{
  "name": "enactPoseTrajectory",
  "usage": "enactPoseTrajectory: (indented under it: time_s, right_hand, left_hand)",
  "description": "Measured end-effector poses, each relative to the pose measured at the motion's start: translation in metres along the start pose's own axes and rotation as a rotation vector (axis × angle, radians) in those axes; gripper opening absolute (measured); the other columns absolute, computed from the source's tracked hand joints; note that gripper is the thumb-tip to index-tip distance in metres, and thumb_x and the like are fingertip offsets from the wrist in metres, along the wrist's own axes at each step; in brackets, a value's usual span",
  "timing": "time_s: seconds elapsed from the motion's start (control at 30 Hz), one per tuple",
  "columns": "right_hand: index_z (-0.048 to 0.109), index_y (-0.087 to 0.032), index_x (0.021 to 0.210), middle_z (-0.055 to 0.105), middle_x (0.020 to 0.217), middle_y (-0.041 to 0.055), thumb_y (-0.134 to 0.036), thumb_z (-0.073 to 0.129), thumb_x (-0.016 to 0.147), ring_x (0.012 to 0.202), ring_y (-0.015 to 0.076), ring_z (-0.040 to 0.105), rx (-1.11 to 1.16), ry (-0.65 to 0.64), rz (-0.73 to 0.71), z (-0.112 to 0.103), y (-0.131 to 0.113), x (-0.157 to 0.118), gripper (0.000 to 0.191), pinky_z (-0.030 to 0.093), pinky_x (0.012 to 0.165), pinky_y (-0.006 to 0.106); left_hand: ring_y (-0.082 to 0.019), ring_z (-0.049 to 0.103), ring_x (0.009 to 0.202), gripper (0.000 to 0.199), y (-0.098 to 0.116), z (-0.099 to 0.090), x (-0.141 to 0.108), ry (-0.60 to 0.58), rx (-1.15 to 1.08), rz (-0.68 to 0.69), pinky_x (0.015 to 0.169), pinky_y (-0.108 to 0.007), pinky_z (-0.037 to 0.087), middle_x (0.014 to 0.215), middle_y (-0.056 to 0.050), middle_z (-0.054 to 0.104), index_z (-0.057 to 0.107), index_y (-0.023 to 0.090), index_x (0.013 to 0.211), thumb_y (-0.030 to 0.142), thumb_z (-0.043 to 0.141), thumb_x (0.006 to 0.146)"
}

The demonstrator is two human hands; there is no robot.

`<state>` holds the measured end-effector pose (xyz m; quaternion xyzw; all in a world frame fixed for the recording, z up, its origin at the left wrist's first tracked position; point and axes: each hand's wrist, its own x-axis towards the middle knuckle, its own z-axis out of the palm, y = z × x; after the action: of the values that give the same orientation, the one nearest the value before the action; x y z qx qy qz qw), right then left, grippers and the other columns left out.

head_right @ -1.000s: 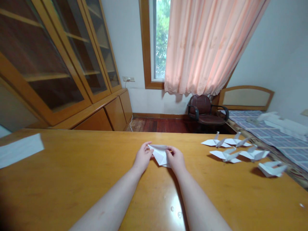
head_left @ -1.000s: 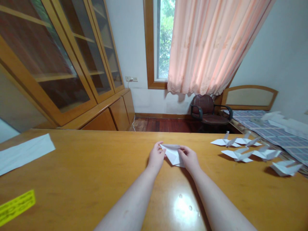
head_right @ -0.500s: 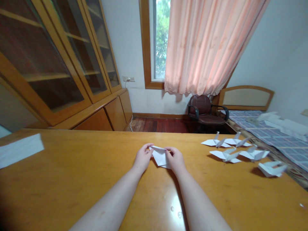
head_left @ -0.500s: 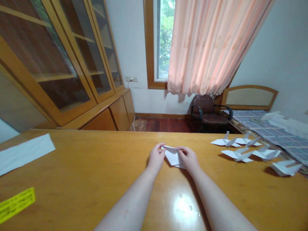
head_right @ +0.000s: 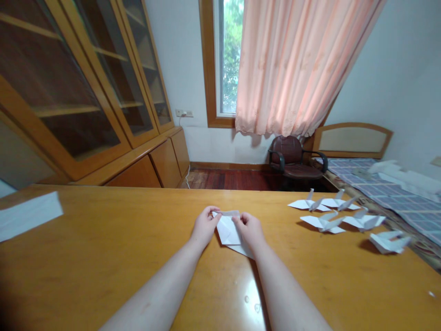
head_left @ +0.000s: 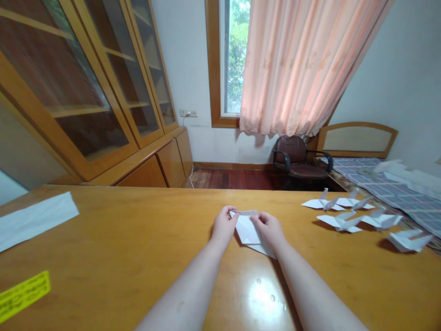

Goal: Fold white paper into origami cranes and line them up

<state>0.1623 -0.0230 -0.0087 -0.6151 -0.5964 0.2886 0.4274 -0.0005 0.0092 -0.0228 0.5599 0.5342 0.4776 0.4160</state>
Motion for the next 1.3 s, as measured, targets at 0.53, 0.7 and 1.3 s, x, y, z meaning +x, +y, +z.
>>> enactPoseTrajectory:
  time_s: [0.53, 0.7, 1.3]
  right_hand:
    - [0.058, -0.015, 0.057, 0.052, 0.052, -0.0008, -0.047, 0.046, 0.078, 0.052, 0.0124, 0.045, -0.049, -0.058, -0.034, -0.001, -0.005, -0.002, 0.040, 0.029, 0.047, 0.022]
    - [0.063, -0.015, 0.061, 0.058, 0.055, 0.0008, -0.044, 0.050, 0.077, 0.054, 0.0145, 0.050, -0.064, -0.008, -0.046, 0.000, -0.004, -0.001, 0.035, 0.034, 0.049, 0.023]
    - [0.072, -0.020, 0.089, 0.062, 0.099, 0.0086, -0.032, 0.056, 0.076, 0.094, 0.0197, 0.057, 0.130, -0.251, -0.203, -0.004, -0.009, -0.003, 0.024, 0.042, 0.086, 0.033]
  left_hand:
    - [-0.013, 0.059, 0.067, 0.024, 0.000, 0.001, -0.003, -0.029, 0.049, 0.042, 0.059, -0.021, 0.044, 0.079, -0.002, 0.063, 0.057, 0.019, 0.096, 0.021, 0.059, 0.071]
    - [-0.014, 0.059, 0.068, 0.030, -0.001, 0.001, -0.003, -0.046, 0.021, 0.017, 0.059, -0.021, 0.044, 0.080, -0.003, 0.064, 0.057, 0.018, 0.100, 0.021, 0.061, 0.070]
    - [-0.010, 0.046, 0.054, 0.013, 0.009, -0.002, -0.004, -0.045, 0.071, 0.026, 0.052, -0.019, 0.034, 0.058, 0.004, 0.053, 0.061, 0.017, 0.074, 0.029, 0.061, 0.068]
